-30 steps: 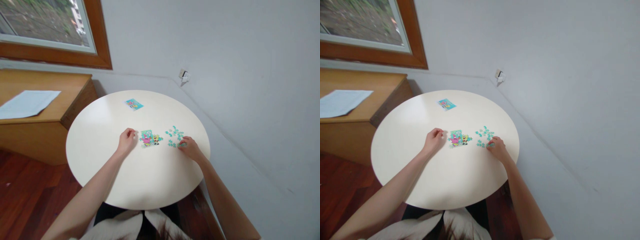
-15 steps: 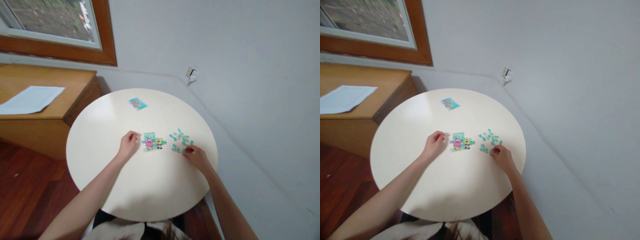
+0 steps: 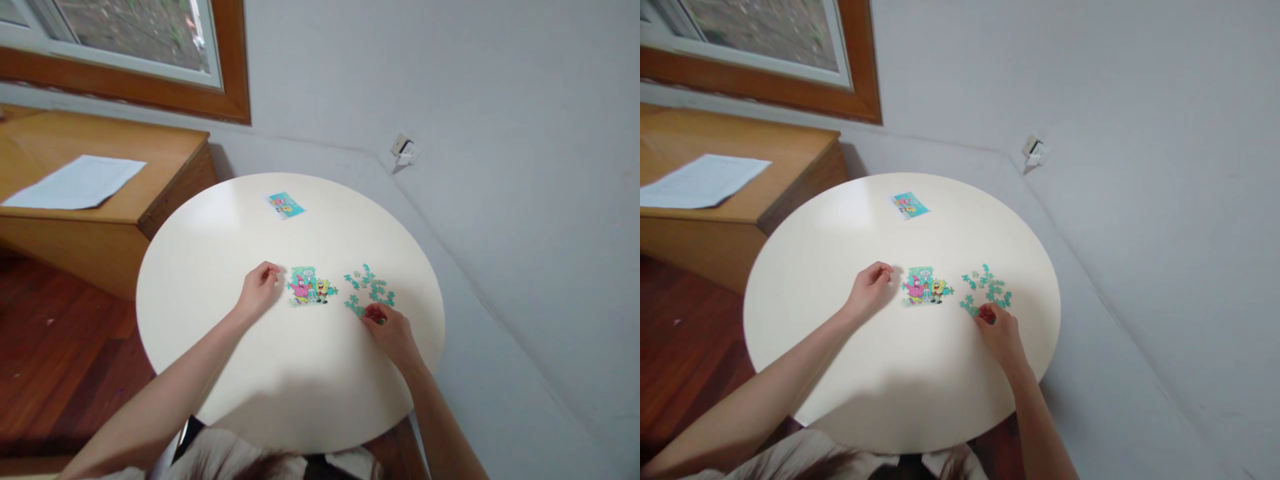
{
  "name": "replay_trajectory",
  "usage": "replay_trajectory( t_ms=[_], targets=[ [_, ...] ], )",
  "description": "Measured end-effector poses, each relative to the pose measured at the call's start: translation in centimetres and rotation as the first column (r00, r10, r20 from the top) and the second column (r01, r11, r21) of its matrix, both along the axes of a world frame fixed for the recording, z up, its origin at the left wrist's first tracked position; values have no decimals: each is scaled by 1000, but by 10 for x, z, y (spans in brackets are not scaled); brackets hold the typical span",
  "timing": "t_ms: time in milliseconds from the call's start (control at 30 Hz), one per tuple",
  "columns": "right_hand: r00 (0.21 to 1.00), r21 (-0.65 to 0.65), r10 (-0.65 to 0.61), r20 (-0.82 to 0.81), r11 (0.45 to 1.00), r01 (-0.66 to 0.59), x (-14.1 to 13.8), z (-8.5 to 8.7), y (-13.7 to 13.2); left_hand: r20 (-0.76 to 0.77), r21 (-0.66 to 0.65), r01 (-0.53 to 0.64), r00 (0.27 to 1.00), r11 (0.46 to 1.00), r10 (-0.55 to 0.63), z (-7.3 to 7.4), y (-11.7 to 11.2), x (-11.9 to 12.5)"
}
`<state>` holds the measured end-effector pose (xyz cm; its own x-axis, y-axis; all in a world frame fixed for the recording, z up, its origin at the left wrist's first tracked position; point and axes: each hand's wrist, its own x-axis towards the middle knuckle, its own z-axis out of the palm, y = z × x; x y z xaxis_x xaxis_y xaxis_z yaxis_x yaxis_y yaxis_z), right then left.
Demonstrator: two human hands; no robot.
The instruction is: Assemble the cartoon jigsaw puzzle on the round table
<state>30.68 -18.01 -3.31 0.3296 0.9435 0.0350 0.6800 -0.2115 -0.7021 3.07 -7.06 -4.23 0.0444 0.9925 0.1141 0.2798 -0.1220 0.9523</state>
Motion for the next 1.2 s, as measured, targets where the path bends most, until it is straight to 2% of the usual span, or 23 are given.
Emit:
replay_trajectory(
  t_ms=[333, 533, 633, 733, 867, 933, 1033, 1200],
  targets=[
    [988, 107, -123, -90, 985, 132, -16, -10, -10, 17, 25, 27, 999, 999, -27, -3, 3, 4],
    [988, 116, -112, -110, 985, 125, -38, -10, -10, -42, 88, 59, 998, 994, -55, 3, -6, 7],
    [989, 166, -52, -138, 983, 75, -52, -4, -2, -94, 192, 195, 979, 962, -180, 13, -16, 15],
    [986, 246, -3, -164, 968, 44, -64, 3, 14, -147, 236, 331, 941, 914, -303, 24, -17, 25],
    [964, 285, 21, -265, 957, 58, -71, 5, 43, -248, 278, 446, 889, 851, -386, 35, 0, 39],
    [937, 280, 12, -348, 956, 92, -72, 3, 59, -235, 258, 474, 876, 842, -421, 37, 13, 45],
    [889, 290, 20, -458, 948, 128, -73, -2, 82, -169, 202, 466, 883, 861, -438, 31, 29, 52],
    [869, 350, 37, -494, 923, 159, -74, -6, 106, -163, 226, 318, 944, 921, -287, 4, 45, 48]
  ],
)
